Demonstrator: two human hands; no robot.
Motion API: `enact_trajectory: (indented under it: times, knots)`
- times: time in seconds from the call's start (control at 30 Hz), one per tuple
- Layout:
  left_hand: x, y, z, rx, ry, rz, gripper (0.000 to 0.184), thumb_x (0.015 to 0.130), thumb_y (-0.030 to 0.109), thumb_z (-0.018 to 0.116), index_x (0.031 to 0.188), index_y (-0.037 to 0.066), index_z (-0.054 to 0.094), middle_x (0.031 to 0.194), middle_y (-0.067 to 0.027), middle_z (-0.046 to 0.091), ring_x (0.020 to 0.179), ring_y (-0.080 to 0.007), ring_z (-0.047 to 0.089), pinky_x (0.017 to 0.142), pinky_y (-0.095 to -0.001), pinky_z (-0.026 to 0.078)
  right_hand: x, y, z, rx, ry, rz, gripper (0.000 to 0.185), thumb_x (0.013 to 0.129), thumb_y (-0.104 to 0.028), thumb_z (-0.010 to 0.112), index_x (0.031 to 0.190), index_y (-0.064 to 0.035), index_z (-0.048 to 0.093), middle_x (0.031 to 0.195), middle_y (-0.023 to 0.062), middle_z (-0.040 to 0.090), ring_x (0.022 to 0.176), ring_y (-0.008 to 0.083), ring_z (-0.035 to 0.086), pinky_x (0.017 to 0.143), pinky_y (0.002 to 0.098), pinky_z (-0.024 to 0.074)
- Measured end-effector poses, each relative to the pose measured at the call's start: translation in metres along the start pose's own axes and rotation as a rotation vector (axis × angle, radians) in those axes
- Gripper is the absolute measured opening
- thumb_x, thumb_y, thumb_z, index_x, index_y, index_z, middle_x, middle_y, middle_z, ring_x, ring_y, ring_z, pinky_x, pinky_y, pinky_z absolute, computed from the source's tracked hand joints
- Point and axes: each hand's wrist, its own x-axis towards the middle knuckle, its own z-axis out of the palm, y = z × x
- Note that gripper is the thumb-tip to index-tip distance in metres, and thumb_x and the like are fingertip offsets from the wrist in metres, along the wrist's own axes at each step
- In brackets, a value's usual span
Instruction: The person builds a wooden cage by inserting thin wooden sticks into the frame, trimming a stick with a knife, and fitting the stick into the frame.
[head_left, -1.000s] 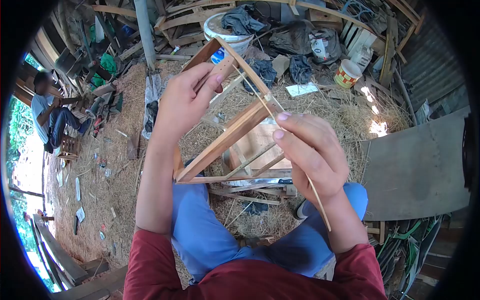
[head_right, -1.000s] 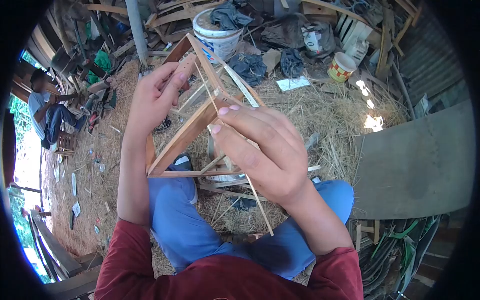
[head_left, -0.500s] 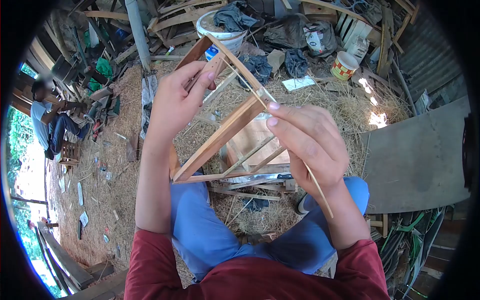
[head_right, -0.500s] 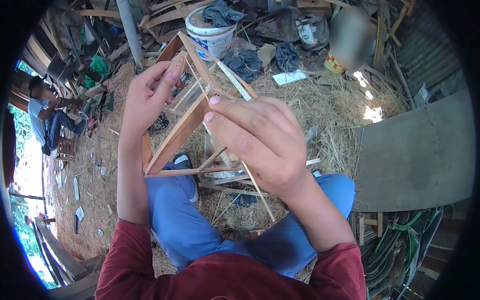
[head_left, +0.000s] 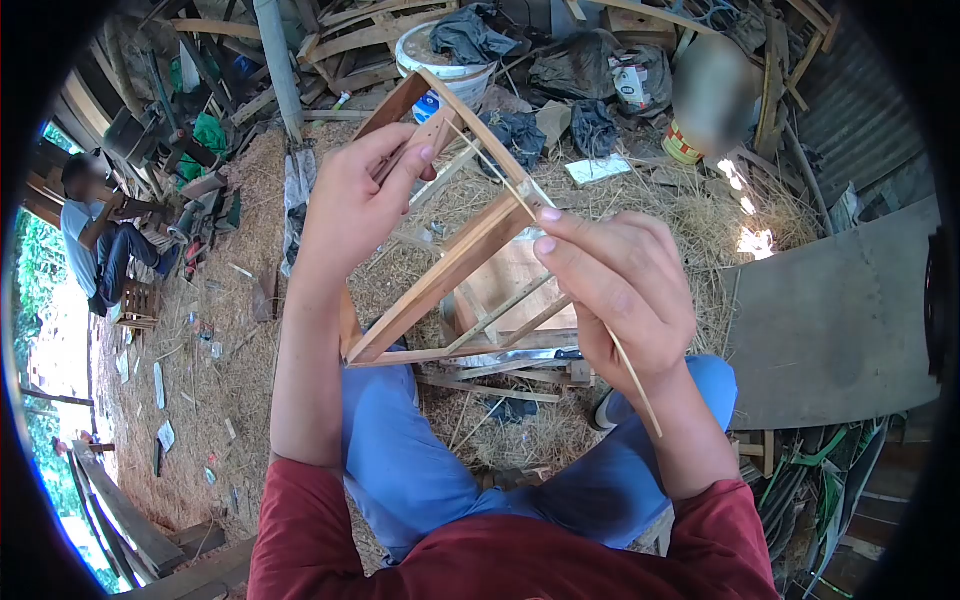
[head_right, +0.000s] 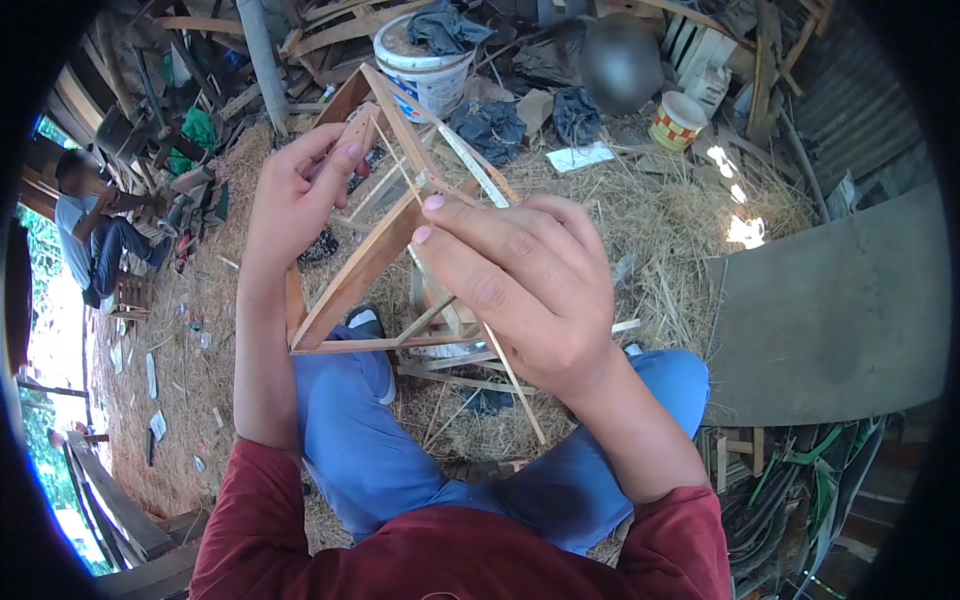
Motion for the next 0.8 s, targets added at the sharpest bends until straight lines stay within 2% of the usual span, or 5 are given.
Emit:
enact_trajectory:
  times: [0.07, 0.13, 0.23, 0.57, 0.8]
  knots:
    - [0.000, 0.000, 0.001, 0.008, -0.001, 0.005, 0.025, 0.107, 0.019, 0.062, 0.122, 0.000, 0.070, 0.088, -0.0007, 0.070, 0.066, -0.0042, 0.054, 0.060, -0.0219, 0.044, 0.000, 0.000, 0.000, 0.007, -0.017, -0.006, 0.026, 0.091, 0.000, 0.073, 0.116, -0.0057, 0.072, 0.114, 0.0138, 0.077, 0.086, 0.0253, 0.071, 0.076, 0.0400, 0.0556]
    - [0.000, 0.000, 0.002, 0.024, 0.043, 0.024, 0.026, 0.105, 0.024, 0.065, 0.116, 0.003, 0.074, 0.080, -0.0013, 0.072, 0.067, -0.0073, 0.062, 0.059, -0.0267, 0.051, -0.001, 0.001, 0.002, -0.003, 0.008, 0.006, 0.028, 0.086, -0.011, 0.073, 0.114, -0.0082, 0.075, 0.117, 0.0112, 0.077, 0.092, 0.0236, 0.073, 0.077, 0.0376, 0.0530]
    - [-0.002, 0.005, 0.003, 0.049, 0.000, 0.006, 0.025, 0.107, 0.018, 0.062, 0.122, 0.001, 0.070, 0.086, -0.0003, 0.069, 0.065, -0.0042, 0.054, 0.060, -0.0221, 0.044, -0.001, 0.000, 0.002, -0.026, 0.019, -0.011, 0.030, 0.084, -0.014, 0.074, 0.113, -0.0090, 0.076, 0.117, 0.0101, 0.077, 0.092, 0.0225, 0.074, 0.077, 0.0368, 0.0521]
    - [-0.003, 0.003, 0.010, 0.158, 0.034, 0.143, 0.022, 0.106, 0.017, 0.062, 0.117, 0.001, 0.071, 0.083, -0.0005, 0.071, 0.064, -0.0049, 0.057, 0.059, -0.0233, 0.046, -0.001, -0.003, -0.007, -0.065, -0.005, -0.018, 0.029, 0.084, -0.014, 0.076, 0.112, -0.0084, 0.075, 0.116, 0.0098, 0.077, 0.091, 0.0214, 0.074, 0.080, 0.0375, 0.0520]
    - [-0.009, 0.011, 0.019, 0.175, -0.004, 0.184, 0.020, 0.105, 0.016, 0.063, 0.114, 0.001, 0.071, 0.083, -0.0022, 0.071, 0.067, -0.0076, 0.061, 0.062, -0.0259, 0.049, -0.002, -0.005, -0.010, -0.071, 0.045, 0.033, 0.033, 0.080, -0.001, 0.078, 0.111, -0.0092, 0.074, 0.109, 0.0077, 0.076, 0.089, 0.0226, 0.072, 0.082, 0.0385, 0.0518]
